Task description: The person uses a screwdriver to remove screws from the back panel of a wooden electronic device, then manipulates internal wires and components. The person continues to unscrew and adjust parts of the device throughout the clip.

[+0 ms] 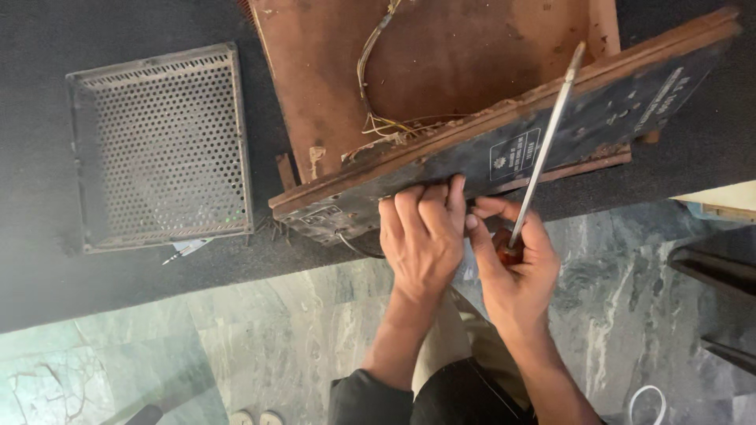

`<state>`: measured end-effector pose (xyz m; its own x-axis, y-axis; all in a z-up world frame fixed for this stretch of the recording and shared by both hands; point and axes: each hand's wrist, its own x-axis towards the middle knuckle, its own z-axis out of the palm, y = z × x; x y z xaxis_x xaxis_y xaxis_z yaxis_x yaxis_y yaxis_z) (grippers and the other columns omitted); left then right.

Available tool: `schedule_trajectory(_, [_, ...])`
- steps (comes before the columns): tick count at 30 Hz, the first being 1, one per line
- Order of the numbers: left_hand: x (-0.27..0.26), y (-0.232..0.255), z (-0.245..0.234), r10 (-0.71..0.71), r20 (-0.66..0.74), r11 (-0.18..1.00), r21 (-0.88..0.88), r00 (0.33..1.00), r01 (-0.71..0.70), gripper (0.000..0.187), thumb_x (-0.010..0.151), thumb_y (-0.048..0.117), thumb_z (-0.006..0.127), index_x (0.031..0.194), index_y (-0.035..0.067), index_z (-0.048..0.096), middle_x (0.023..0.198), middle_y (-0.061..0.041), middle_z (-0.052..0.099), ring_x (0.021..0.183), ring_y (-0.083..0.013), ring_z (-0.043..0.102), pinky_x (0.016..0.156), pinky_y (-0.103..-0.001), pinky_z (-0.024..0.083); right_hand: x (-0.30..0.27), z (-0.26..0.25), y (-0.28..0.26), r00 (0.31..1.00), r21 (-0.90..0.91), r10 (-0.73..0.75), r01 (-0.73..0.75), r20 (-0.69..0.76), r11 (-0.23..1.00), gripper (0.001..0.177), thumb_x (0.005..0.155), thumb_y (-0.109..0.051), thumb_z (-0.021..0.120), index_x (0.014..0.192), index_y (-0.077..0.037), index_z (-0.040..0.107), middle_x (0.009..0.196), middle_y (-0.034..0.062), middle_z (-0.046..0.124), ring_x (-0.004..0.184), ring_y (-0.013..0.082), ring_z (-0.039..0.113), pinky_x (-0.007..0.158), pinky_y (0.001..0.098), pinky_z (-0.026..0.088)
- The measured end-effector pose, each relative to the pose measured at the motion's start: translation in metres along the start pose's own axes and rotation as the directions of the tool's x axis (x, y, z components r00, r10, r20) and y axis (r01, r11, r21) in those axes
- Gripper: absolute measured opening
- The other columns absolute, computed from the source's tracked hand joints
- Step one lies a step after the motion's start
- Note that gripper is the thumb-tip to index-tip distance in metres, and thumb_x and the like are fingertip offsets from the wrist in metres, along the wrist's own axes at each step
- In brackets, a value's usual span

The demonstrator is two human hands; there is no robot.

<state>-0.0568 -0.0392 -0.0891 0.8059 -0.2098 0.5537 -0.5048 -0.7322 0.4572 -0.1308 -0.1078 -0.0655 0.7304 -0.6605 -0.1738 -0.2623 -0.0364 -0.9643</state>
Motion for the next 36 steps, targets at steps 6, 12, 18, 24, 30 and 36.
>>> schedule_trajectory(6, [0.002, 0.006, -0.004, -0.05, 0.048, 0.987, 0.152, 0.998, 0.043, 0.031, 0.098, 0.017, 0.081, 0.085, 0.01, 0.054, 0.084, -0.011, 0.051, 0.075, -0.0306, 0.054, 0.063, -0.043, 0.045, 0.002, -0.007, -0.017, 0.99, -0.013, 0.136, -0.136, 0.028, 0.991, 0.02, 0.097, -0.008, 0.071, 0.116, -0.005, 0.066, 0.056, -0.0084, 0.047, 0.043, 0.0, 0.039, 0.039, 0.0197, 0.026])
schedule_trajectory(12, [0.005, 0.02, -0.03, -0.246, 0.073, 0.953, -0.161, 0.966, 0.255, 0.016, 0.098, 0.013, 0.073, 0.094, 0.005, 0.06, 0.092, -0.013, 0.059, 0.079, -0.0341, 0.056, 0.07, -0.044, 0.047, 0.0, -0.007, -0.017, 0.982, 0.048, 0.174, -0.178, 0.073, 0.983, 0.019, 0.099, -0.011, 0.07, 0.117, -0.006, 0.07, 0.064, -0.0101, 0.052, 0.05, -0.0015, 0.041, 0.044, 0.0185, 0.029])
schedule_trajectory(18, [-0.005, 0.03, -0.053, -0.669, 0.335, 0.525, -0.42, 0.664, 0.741, 0.014, 0.096, 0.012, 0.075, 0.1, 0.001, 0.069, 0.092, -0.01, 0.076, 0.08, -0.0177, 0.072, 0.075, -0.029, 0.058, -0.008, 0.004, -0.019, 0.97, 0.046, 0.171, -0.181, 0.175, 0.982, 0.016, 0.1, -0.012, 0.068, 0.115, -0.006, 0.071, 0.063, -0.0095, 0.055, 0.048, -0.002, 0.039, 0.041, 0.0197, 0.029])
schedule_trajectory(24, [-0.02, -0.004, -0.086, -0.849, 0.332, 0.135, -0.614, 0.41, 0.777, 0.018, 0.093, 0.002, 0.072, 0.111, -0.001, 0.073, 0.098, -0.007, 0.076, 0.086, -0.0086, 0.068, 0.077, -0.024, 0.056, -0.023, 0.025, -0.03, 0.935, -0.037, 0.254, -0.253, 0.247, 0.967, 0.02, 0.096, -0.016, 0.068, 0.114, -0.006, 0.071, 0.059, -0.0052, 0.059, 0.042, -0.0002, 0.04, 0.036, 0.0213, 0.028])
schedule_trajectory(30, [-0.029, -0.052, -0.108, -0.929, 0.185, 0.085, -0.737, 0.321, 0.67, 0.018, 0.095, 0.001, 0.069, 0.113, -0.001, 0.071, 0.106, -0.007, 0.076, 0.092, -0.0087, 0.07, 0.086, -0.025, 0.059, -0.042, 0.053, -0.035, 0.911, -0.147, 0.089, -0.032, 0.403, 0.989, 0.021, 0.098, -0.016, 0.068, 0.116, -0.004, 0.071, 0.077, -0.0031, 0.072, 0.053, -0.0019, 0.042, 0.046, 0.0188, 0.032])
schedule_trajectory(36, [-0.01, -0.078, -0.122, -0.872, -0.057, 0.42, -0.598, 0.487, 0.683, 0.013, 0.098, 0.002, 0.071, 0.111, -0.001, 0.068, 0.107, -0.007, 0.076, 0.094, -0.009, 0.071, 0.085, -0.024, 0.06, -0.053, 0.088, -0.051, 0.852, -0.158, 0.148, -0.078, 0.503, 0.984, 0.024, 0.098, -0.015, 0.067, 0.12, -0.004, 0.071, 0.088, -0.0003, 0.077, 0.051, -0.0012, 0.046, 0.044, 0.0188, 0.035])
